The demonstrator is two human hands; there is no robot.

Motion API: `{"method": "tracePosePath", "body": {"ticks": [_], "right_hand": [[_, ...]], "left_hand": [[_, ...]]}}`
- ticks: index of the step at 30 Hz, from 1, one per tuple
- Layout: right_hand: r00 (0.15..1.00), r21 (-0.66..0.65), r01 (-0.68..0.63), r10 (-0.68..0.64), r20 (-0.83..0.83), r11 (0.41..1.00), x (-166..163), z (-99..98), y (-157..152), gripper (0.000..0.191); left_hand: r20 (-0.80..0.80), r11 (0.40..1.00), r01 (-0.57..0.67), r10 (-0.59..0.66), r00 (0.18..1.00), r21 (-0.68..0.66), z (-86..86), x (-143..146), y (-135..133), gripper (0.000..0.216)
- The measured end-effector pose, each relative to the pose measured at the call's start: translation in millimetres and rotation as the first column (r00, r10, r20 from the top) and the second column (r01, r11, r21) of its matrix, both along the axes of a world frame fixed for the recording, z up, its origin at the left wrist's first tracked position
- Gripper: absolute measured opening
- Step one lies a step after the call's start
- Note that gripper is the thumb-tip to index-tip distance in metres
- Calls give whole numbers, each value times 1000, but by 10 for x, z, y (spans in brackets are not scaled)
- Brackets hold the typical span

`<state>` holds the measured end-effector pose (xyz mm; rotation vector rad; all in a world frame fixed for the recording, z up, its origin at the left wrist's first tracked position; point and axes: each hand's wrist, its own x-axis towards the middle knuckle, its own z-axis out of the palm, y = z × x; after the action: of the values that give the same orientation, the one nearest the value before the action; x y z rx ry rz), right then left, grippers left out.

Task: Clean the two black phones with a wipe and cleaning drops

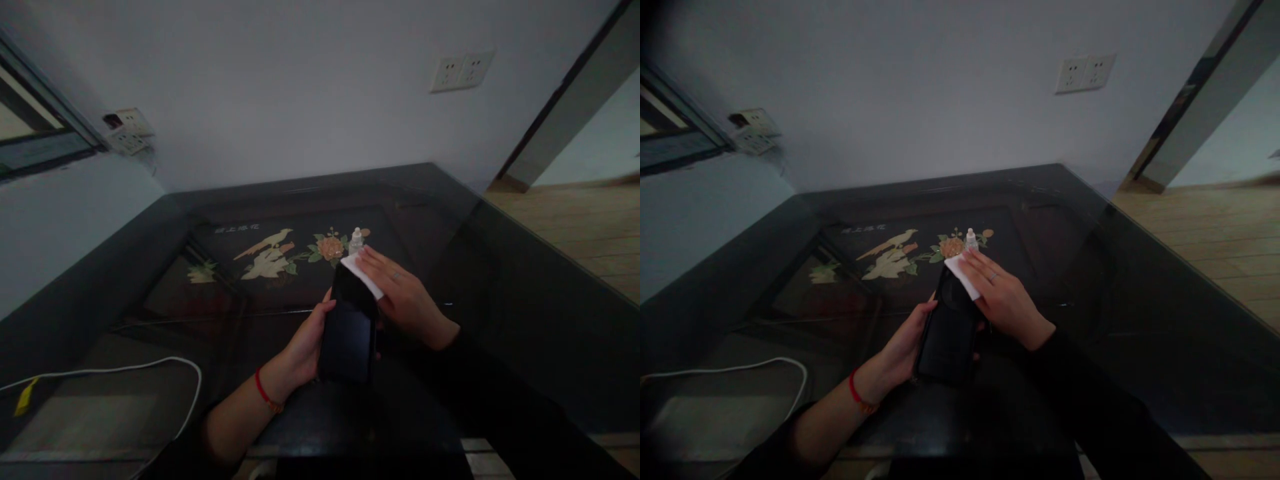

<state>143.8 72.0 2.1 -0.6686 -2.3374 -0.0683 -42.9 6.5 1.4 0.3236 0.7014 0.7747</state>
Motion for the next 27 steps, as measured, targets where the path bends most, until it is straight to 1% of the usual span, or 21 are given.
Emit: {"method": "tracePosePath", "body": {"ticks": [1, 2, 3, 6, 8, 10, 12, 13, 14, 18, 19, 20, 22, 25, 27], "right_hand": [[999, 1, 41, -41, -15, 999, 6, -10, 13, 53], [999, 4, 51, -51, -17, 999, 1, -22, 16, 52], [1000, 9, 29, -29, -5, 1000, -16, -35, 7, 50], [990, 21, -129, 127, 58, 991, -93, -67, -47, 49], [985, 25, -165, 163, 57, 986, -116, -81, -60, 50], [995, 18, -98, 98, 5, 995, -98, -90, -36, 52], [999, 5, -9, 10, -46, 1000, -66, -93, -4, 53], [998, 4, 7, -7, -54, 1000, -59, -92, 0, 53], [999, 7, -5, 6, -50, 1000, -62, -89, -6, 52], [978, 34, -209, 208, 34, 977, -148, -77, -95, 51], [971, 35, -234, 233, 49, 972, -164, -78, -107, 51], [971, 33, -234, 232, 52, 972, -169, -81, -106, 50], [985, 24, -172, 171, 24, 985, -147, -94, -71, 49], [997, 7, -63, 63, -38, 998, -94, -109, -9, 49], [996, 0, -67, 66, -54, 998, -82, -103, -10, 51]], "left_hand": [[-8, 1000, 10, -10, 1000, -3, 24, 13, -9, 44], [-20, 1000, 9, -9, 1000, -14, 46, 22, -17, 44], [-32, 1000, -4, 4, 999, -29, 64, 27, -20, 44], [-73, 992, -99, 93, 993, -79, 100, 21, -8, 43], [-81, 987, -139, 132, 988, -81, 115, 11, 6, 44], [-58, 993, -112, 110, 992, -45, 126, 5, 11, 48], [-27, 999, -43, 43, 999, 0, 130, 4, 4, 53], [-23, 1000, -18, 18, 1000, 14, 128, 3, -1, 55], [-29, 1000, -13, 13, 999, 21, 123, 2, -5, 56], [-102, 996, -87, 86, 991, -8, 91, -14, 12, 59], [-119, 994, -105, 103, 988, -10, 86, -19, 21, 59], [-124, 993, -119, 119, 985, 3, 85, -24, 30, 59], [-100, 991, -121, 126, 987, 55, 88, -31, 41, 55], [-40, 989, -75, 81, 996, 124, 92, -35, 44, 54], [-33, 990, -74, 79, 996, 118, 85, -36, 45, 54]]}}
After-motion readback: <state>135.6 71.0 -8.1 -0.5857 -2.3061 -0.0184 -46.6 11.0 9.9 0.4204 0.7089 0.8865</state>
